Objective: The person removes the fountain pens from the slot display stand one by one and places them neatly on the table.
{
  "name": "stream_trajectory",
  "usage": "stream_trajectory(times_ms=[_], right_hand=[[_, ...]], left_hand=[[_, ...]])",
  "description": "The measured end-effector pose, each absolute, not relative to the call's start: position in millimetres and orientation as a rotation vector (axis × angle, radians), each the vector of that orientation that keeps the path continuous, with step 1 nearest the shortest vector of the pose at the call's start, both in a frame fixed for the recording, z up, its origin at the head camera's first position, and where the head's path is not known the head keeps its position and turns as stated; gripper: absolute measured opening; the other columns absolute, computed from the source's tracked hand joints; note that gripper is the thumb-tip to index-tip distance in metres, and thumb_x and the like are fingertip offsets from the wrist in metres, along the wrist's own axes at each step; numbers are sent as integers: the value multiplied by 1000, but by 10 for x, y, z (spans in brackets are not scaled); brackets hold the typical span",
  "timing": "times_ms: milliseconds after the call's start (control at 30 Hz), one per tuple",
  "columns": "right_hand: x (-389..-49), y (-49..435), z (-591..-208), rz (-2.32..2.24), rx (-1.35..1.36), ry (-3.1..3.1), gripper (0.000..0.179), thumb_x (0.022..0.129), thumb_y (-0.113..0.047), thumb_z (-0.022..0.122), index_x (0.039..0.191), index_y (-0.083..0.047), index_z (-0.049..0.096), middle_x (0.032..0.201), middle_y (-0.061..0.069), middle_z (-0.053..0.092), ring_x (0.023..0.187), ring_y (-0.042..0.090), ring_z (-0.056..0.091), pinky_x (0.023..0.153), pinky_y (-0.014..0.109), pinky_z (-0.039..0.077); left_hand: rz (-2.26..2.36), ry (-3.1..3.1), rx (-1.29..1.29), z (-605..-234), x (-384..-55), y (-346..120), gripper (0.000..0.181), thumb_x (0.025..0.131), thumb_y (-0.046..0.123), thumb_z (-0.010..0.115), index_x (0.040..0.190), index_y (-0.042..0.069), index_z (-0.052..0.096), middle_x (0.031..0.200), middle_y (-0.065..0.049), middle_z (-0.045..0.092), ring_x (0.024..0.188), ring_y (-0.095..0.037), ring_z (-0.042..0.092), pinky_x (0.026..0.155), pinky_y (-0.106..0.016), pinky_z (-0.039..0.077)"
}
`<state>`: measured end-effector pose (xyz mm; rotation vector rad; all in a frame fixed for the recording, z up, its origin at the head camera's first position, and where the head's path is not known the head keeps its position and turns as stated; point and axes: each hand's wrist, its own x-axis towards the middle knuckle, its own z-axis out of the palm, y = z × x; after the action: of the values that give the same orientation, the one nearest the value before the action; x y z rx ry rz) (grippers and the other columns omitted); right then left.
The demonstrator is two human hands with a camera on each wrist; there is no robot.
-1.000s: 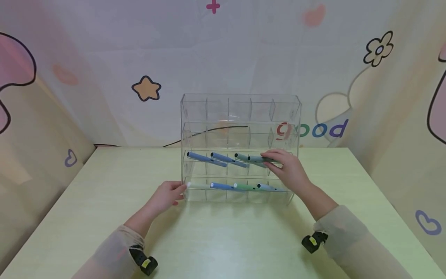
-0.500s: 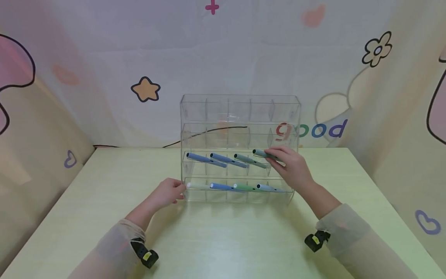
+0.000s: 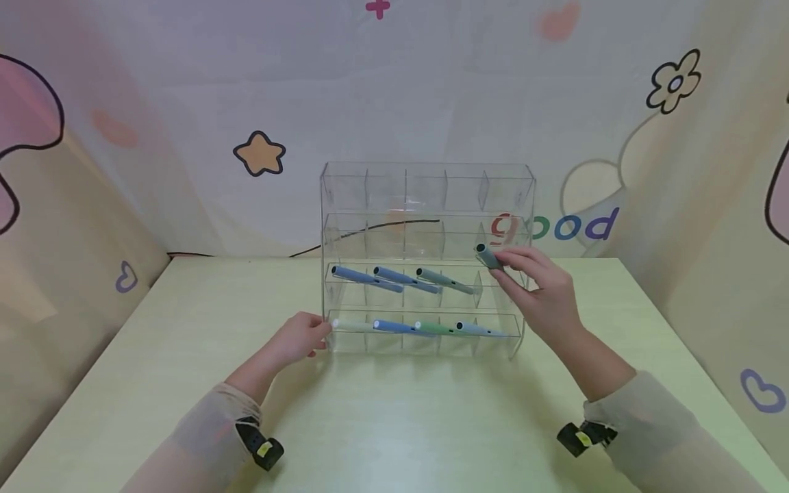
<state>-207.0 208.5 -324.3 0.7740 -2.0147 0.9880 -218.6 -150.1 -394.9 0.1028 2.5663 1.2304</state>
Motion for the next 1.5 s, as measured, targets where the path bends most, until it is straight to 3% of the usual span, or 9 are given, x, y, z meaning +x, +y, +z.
stream_trajectory(times_ms=[167,367,667,1067,1500], right_hand=[[-1901,2070,-3207,1172,640,-2099,29,75,10,71,103,4,68,96,9,64,86,1,58,78,11,46],[-1698,2027,-3219,1441,478,-2254,27,83,-2,68,110,2,66,97,-1,64,86,4,61,78,16,49],[-1513,1890,-3381,1904,179,-2466,41,87,-19,67,120,2,60,107,8,65,92,12,62,82,20,49],[-1425,1643,-3789,2135,157,-2556,38,86,-16,67,117,6,61,104,10,66,93,18,64,85,32,50],[-1464,1281,-4088,2269,153,-2603,36,86,-16,68,112,9,61,99,11,68,88,19,64,79,35,53]], left_hand=[[1217,2575,111,-3967,-2180,-1493,38,96,16,40,114,-12,57,105,-24,63,85,-25,63,62,-31,51],[1199,2582,142,-3959,-2198,-1522,39,97,18,38,114,-11,58,106,-24,62,86,-25,64,63,-32,51],[1190,2492,265,-3959,-2244,-1582,42,96,17,38,120,-14,52,117,-28,57,97,-32,63,71,-38,53],[1230,2406,200,-3940,-2248,-1587,45,94,16,36,124,-16,48,123,-29,54,103,-34,61,77,-40,52],[1218,2330,213,-3919,-2275,-1640,45,98,20,36,126,-12,48,124,-26,54,106,-32,59,82,-41,51]])
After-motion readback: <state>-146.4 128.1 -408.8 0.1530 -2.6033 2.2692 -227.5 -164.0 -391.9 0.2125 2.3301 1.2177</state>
